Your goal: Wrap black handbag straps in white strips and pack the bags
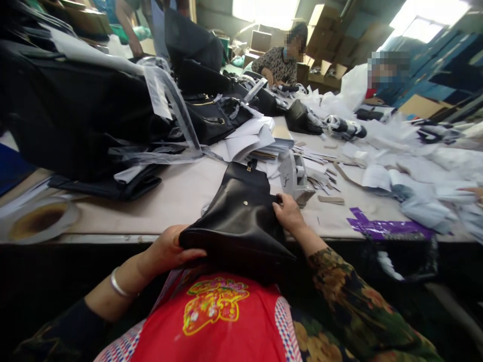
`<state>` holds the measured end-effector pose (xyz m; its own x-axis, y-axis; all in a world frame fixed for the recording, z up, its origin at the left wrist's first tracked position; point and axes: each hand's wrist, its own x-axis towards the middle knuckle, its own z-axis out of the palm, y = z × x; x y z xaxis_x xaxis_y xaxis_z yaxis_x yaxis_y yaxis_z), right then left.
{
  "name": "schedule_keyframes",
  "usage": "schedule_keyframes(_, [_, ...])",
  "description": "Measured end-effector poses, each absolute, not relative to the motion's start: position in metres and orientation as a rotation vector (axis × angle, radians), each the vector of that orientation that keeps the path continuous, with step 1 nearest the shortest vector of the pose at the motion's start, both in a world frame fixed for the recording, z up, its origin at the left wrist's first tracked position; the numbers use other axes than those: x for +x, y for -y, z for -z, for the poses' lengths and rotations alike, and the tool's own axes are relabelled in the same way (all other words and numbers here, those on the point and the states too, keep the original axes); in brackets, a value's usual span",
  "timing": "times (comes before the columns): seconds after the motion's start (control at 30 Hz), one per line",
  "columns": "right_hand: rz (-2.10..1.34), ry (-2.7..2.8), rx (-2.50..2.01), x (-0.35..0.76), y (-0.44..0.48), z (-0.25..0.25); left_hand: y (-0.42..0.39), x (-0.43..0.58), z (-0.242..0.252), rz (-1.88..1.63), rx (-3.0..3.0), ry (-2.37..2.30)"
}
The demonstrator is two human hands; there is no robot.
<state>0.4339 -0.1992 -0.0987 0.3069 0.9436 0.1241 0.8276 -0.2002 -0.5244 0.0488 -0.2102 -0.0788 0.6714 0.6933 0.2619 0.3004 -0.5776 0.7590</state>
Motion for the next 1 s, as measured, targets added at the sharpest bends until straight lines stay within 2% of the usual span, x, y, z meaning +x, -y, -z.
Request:
schedule_keyframes(0.1, [-0.384,1.826,-1.778,0.433,0.224,0.051,0.207,0.052,0.08,-0.674,2.175,-0.707])
schedule_keyframes(0.17, [-0.567,2.032,-1.521,0.42,0.246,0.017,0.205,0.055,0.076,-0.649,2.185,-0.669])
schedule_keyframes(0.27, [-0.652,2.415,-1.297,0.389,0.273,-0.014,0.201,0.059,0.07,-0.633,2.187,-0.636])
schedule_keyframes(0.43, [-0.701,2.683,-1.319,0.371,0.295,0.007,0.204,0.059,0.072,-0.567,2.23,-0.668])
schedule_keyframes(0.67, [-0.929,2.55,-1.373,0.394,0.306,0.042,0.224,0.055,0.079,-0.503,2.268,-0.816])
schedule_keyframes(0.9, [-1.093,2.453,-1.333,0.392,0.294,0.035,0.198,0.053,0.036,-0.507,1.685,-0.96])
schedule_keyframes(1.0, [-1.077,2.443,-1.343,0.391,0.294,0.037,0.178,0.077,0.022,-0.315,1.527,-1.134])
